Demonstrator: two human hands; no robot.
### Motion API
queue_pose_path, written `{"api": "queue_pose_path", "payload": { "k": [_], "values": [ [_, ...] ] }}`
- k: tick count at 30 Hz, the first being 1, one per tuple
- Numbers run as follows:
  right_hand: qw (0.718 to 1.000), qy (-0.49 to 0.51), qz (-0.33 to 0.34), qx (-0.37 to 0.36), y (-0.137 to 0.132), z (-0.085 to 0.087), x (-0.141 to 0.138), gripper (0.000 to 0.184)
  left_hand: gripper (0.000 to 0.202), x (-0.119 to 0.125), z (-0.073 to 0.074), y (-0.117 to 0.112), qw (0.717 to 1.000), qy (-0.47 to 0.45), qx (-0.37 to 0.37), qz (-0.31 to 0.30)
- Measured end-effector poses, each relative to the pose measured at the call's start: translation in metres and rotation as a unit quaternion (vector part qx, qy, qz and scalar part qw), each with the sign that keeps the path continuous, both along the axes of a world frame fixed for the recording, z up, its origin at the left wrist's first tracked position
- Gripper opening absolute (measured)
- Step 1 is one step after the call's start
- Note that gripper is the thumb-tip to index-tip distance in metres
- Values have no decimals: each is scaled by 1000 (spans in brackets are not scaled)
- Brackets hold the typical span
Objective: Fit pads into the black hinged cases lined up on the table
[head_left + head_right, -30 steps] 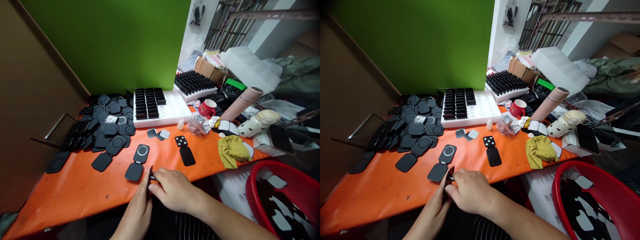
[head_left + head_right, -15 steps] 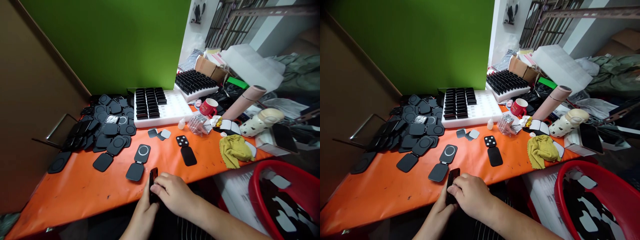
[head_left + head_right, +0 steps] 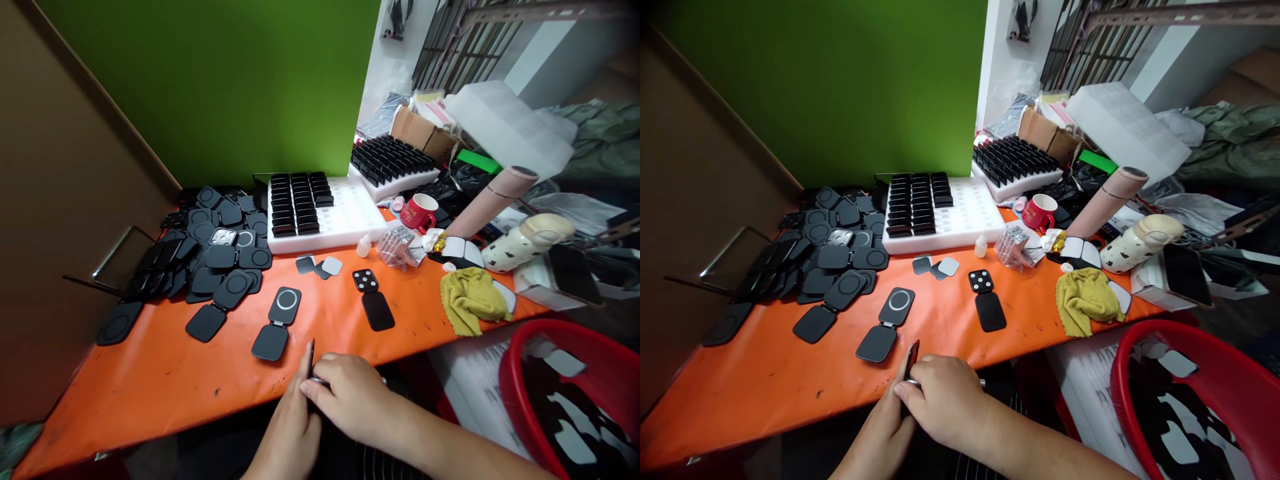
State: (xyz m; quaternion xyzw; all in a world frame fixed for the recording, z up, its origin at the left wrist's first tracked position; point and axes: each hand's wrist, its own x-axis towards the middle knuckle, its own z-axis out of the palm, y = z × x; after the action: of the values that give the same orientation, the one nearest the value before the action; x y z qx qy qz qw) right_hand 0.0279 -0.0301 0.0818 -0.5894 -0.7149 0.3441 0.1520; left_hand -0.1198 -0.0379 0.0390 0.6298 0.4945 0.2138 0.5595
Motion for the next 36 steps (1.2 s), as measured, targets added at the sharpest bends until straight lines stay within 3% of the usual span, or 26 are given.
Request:
{"api": "queue_pose_path", "payload": {
  "k": [4, 7, 9, 10, 14, 16, 21, 24, 27, 29, 34, 36],
  "values": [
    [986, 149, -48, -54, 0, -12, -1, 32, 47, 3, 3, 1, 997, -27, -66, 9],
    [915, 340, -97, -192, 5, -21, 2, 36, 68, 4, 4, 2, 981, -91, -171, 29],
    [882, 387, -125, -237, 7, -22, 5, 35, 73, 2, 3, 3, 978, -90, -190, 18],
    [888, 378, -122, -230, 8, -21, 7, 35, 72, 0, 2, 2, 983, -66, -170, 4],
    [972, 209, -41, -102, 9, -4, 14, 34, 70, -13, -1, 0, 996, 56, -16, -67],
    [989, 138, -10, -57, 9, 3, 16, 33, 73, -18, -1, -2, 990, 91, 53, -96],
    [989, 130, -18, -72, 4, -2, 12, 29, 69, -19, 2, -8, 963, 176, 152, -138],
    [983, 156, -61, -78, 1, -11, 7, 32, 59, -15, 5, -10, 960, 194, 154, -134],
    [972, 206, -93, -66, 0, -15, 4, 35, 52, -11, 8, -7, 974, 157, 124, -106],
    [951, 274, -103, -102, 2, -16, 4, 36, 45, -9, 10, -1, 988, 112, 80, -67],
    [818, 472, -147, -295, 3, -18, 7, 43, 38, -7, 16, 12, 995, -64, -58, 53],
    [785, 498, -162, -331, 3, -18, 8, 39, 38, -10, 19, 14, 991, -81, -78, 71]
  ]
}}
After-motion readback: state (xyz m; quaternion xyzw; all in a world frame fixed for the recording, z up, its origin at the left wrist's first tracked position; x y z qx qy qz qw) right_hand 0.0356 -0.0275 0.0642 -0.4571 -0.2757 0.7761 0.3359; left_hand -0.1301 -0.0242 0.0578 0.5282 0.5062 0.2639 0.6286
